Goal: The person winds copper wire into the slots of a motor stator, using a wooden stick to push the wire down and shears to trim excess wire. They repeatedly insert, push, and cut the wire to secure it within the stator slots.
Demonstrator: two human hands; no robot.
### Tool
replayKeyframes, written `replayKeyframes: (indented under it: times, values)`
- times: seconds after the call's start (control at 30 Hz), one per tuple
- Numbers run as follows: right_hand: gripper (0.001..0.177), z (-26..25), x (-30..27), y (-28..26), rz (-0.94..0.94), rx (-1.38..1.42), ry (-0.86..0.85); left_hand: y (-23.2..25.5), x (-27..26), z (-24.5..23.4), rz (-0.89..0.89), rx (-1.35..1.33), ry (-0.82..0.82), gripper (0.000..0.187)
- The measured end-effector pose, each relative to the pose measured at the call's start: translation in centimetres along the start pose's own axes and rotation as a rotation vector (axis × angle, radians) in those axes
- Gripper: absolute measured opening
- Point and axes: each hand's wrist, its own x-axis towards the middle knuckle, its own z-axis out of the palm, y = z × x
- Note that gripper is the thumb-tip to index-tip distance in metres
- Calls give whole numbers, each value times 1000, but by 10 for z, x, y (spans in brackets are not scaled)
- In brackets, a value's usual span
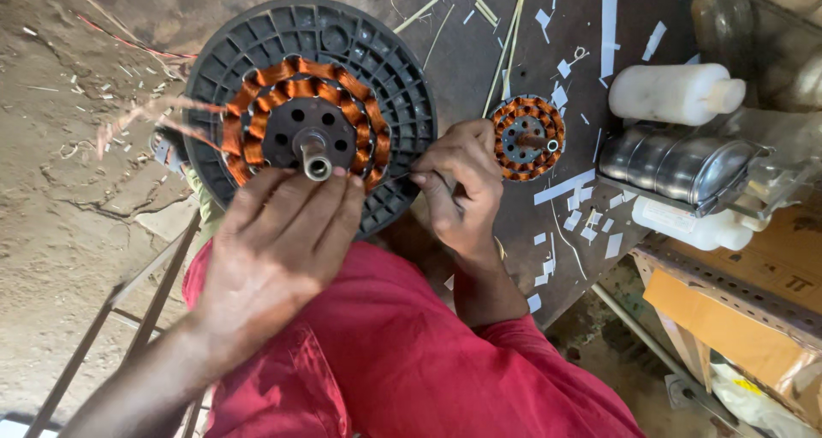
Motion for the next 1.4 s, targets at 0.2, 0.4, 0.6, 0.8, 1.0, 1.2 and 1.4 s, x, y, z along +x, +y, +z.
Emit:
replayKeyframes:
  times: [0.2,0.4,0.6,0.8,1.0,1.2,1.4]
  values:
    - [17,3,-22,16,67,123,64,5,-2,12,-71,-125,103,30]
    - [20,18,-37,38,90,539,242,5,4,37,-86,-186,228,25]
    - [38,32,-39,47,39,594,230,-1,7,38,-73,-129,261,26]
    - [38,39,-35,44,39,588,261,-4,7,44,-74,-102,310,25]
    - [33,41,-31,36,76,562,283,-5,2,48,-83,-103,321,19]
    - [32,44,-29,33,61,642,257,-5,0,54,-78,-139,367,16]
    - [29,43,-26,36,14,612,232,-5,-4,57,-74,-145,366,9]
